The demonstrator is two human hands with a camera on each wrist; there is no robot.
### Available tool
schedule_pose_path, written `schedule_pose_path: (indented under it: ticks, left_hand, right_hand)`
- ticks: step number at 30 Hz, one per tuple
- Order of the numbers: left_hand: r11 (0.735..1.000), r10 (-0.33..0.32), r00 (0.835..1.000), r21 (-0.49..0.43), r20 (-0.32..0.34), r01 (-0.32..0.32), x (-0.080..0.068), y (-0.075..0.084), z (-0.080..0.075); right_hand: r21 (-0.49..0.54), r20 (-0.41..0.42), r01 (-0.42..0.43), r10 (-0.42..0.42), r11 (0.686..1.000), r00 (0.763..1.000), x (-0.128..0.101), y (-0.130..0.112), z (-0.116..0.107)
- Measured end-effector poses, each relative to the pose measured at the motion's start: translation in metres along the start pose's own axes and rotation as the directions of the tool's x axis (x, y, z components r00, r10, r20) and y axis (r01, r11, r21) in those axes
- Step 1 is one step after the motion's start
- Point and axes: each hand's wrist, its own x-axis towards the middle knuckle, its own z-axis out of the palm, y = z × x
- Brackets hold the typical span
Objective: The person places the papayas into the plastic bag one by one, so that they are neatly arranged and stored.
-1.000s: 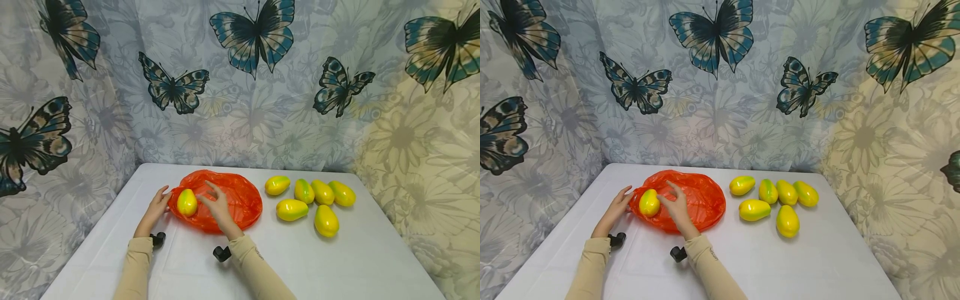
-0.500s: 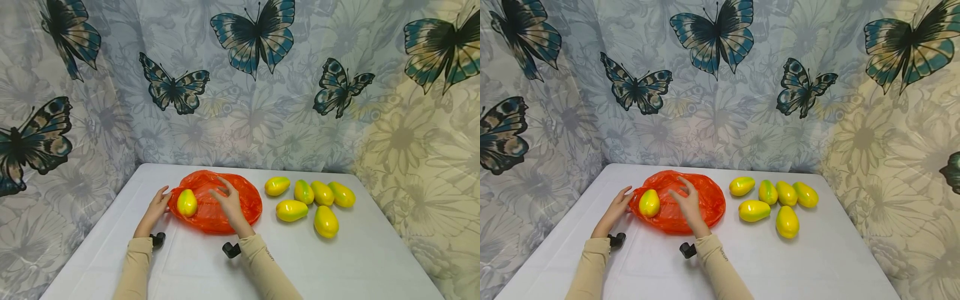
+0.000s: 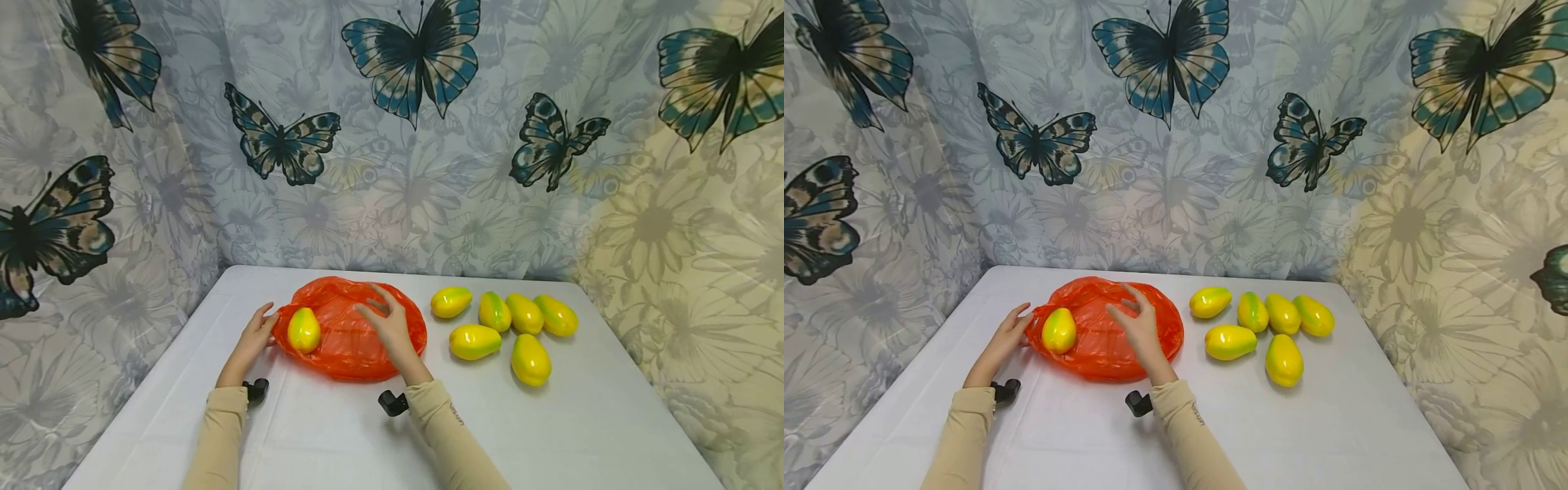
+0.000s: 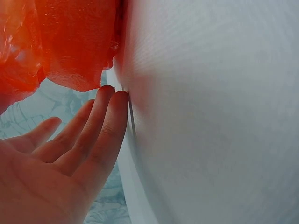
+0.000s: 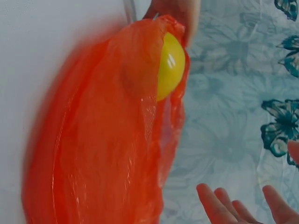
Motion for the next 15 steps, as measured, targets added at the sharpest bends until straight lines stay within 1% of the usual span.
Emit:
schedule_pose_path:
  ticks: [7,11,15]
  left_hand:
    - [1.0,-0.01,1.0,-0.001,0.004,0.01,0.0,0.0,0.0]
    - [1.0,-0.014,1.0,-0.005,0.005,0.014,0.0,0.0,0.0]
    - [1.0,-0.011,1.0,-0.002,0.002,0.011,-0.001,0.001,0.0]
  right_hand:
    - [-0.012,-0.03,0.031,-0.031,0.999,0.999,-0.002,0.002,-0.014]
    - [0.002,-0.041,0.02,-0.02,1.0,0.999,-0.002,-0.003,-0.022]
    - [0.003,-0.024,0.012,-0.012,1.0,1.0,-0.002,-0.006,-0.031]
